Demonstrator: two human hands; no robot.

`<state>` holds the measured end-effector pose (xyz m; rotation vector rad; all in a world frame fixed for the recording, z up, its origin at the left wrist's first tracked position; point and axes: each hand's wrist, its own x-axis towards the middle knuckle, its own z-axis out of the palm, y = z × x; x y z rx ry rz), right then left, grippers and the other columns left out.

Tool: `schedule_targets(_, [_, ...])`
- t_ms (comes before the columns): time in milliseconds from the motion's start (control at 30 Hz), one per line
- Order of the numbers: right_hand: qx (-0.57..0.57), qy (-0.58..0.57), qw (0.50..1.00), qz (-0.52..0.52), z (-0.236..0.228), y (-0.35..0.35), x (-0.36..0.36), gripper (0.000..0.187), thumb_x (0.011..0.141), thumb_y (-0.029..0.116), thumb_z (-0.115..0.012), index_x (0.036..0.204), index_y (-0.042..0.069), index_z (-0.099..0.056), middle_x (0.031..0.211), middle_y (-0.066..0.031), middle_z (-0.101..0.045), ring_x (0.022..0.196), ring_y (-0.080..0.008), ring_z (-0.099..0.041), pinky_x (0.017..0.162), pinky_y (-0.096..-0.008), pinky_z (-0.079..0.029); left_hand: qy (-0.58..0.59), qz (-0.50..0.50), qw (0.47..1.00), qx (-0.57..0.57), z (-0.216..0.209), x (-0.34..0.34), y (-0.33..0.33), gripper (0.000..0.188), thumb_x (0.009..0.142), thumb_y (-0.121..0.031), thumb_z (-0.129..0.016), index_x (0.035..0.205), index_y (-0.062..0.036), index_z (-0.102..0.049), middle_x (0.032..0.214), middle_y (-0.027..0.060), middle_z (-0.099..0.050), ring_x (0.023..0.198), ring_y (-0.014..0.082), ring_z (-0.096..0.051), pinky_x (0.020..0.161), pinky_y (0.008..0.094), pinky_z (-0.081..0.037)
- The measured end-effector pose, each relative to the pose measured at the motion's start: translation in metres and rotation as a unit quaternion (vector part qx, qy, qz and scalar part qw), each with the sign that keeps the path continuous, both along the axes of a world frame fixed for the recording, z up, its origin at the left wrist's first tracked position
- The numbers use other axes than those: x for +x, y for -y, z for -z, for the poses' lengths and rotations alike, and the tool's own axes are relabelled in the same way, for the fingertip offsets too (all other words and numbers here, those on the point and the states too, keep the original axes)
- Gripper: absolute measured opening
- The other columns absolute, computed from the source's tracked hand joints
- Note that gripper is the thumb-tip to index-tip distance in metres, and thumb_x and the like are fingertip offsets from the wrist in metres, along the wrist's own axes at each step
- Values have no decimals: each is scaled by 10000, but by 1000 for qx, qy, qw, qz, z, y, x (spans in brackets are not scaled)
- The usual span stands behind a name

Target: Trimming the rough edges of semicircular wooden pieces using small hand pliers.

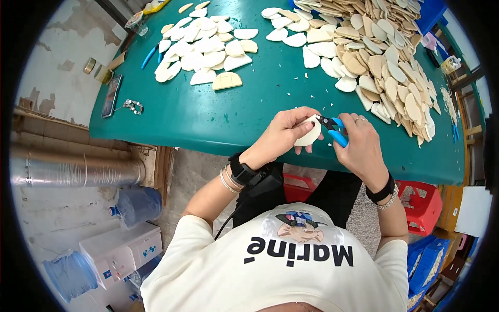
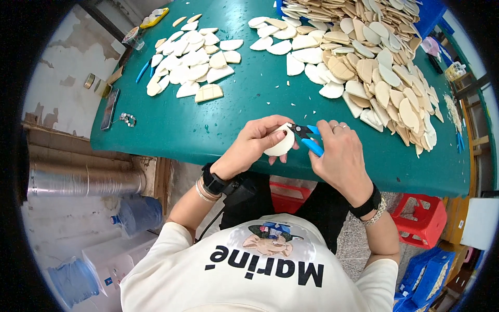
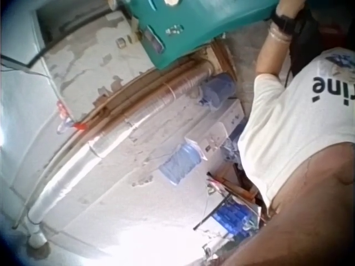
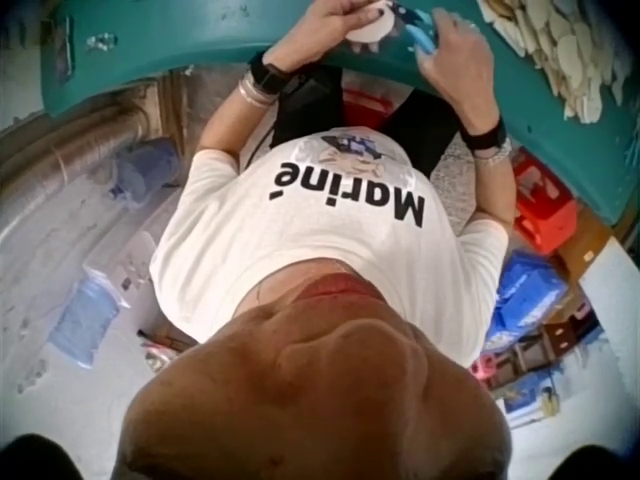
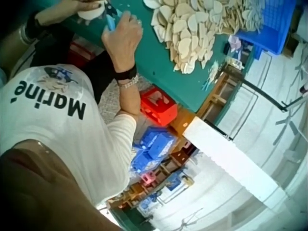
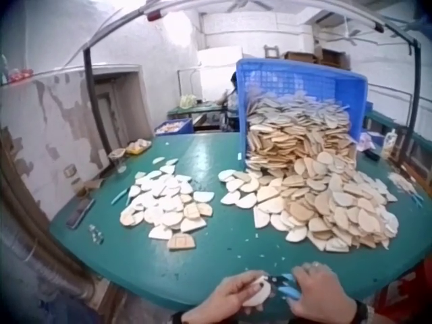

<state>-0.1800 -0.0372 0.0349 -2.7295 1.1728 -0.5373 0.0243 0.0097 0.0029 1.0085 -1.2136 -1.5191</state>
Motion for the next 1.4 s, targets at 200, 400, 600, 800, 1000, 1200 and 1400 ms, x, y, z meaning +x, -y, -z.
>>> schedule_targets(200, [6, 2, 1000, -15, 1, 6, 2, 252, 692, 73, -651, 903, -1, -535, 758, -169, -547, 731, -345, -568, 656, -439, -463, -9, 6, 1000, 8, 0, 2, 1, 266, 995, -123, -472, 1226, -9, -536, 931, 91, -698, 675, 128, -640, 482, 221, -452])
schedule_targets(400, [64, 22, 998, 2, -1, 4, 6, 259, 687, 73, -647, 909, -1, -538, 748, -166, -549, 719, -351, -565, 648, -442, -462, 30, -46, 998, -28, -1, -3, -5, 249, 994, -111, -473, 1208, -11, -552, 916, 82, -697, 667, 104, -629, 481, 207, -452])
schedule_targets(600, [28, 38, 999, -7, -6, 4, 8, 251, 686, 73, -661, 893, -1, -540, 758, -155, -561, 728, -338, -566, 662, -436, -455, 91, -86, 990, -69, -4, -2, -5, 228, 986, -84, -478, 1182, -24, -577, 891, 60, -695, 662, 83, -626, 483, 194, -452])
schedule_targets(800, [75, 37, 996, 13, -6, 1, 10, 248, 689, 67, -662, 898, 3, -545, 760, -150, -562, 746, -332, -567, 665, -428, -451, 125, -95, 984, -80, -4, -4, -6, 215, 981, -76, -478, 1162, -36, -587, 885, 48, -695, 662, 77, -625, 485, 188, -450])
schedule_targets(1000, [12, 38, 999, -23, -1, 3, 8, 314, 686, 72, -666, 965, -6, -543, 793, -170, -562, 750, -343, -567, 667, -432, -454, 93, -81, 990, -65, -5, -1, -5, 217, 984, -78, -473, 1164, -42, -589, 882, 40, -696, 656, 76, -621, 485, 189, -444])
schedule_targets(1200, [46, 21, 998, -35, -4, 5, 8, 280, 694, 64, -648, 937, -15, -536, 776, -184, -555, 748, -356, -567, 666, -443, -461, 110, -56, 991, -44, -7, 5, -5, 227, 987, -73, -464, 1178, -45, -583, 874, 40, -696, 643, 77, -616, 477, 192, -436])
schedule_targets(1400, [43, 6, 999, -29, -3, 5, 13, 200, 714, 51, -631, 861, -8, -508, 734, -183, -552, 712, -359, -579, 636, -452, -469, 84, -71, 993, -33, -7, 3, -3, 213, 983, -72, -469, 1153, -39, -594, 858, 36, -696, 630, 75, -611, 463, 192, -428])
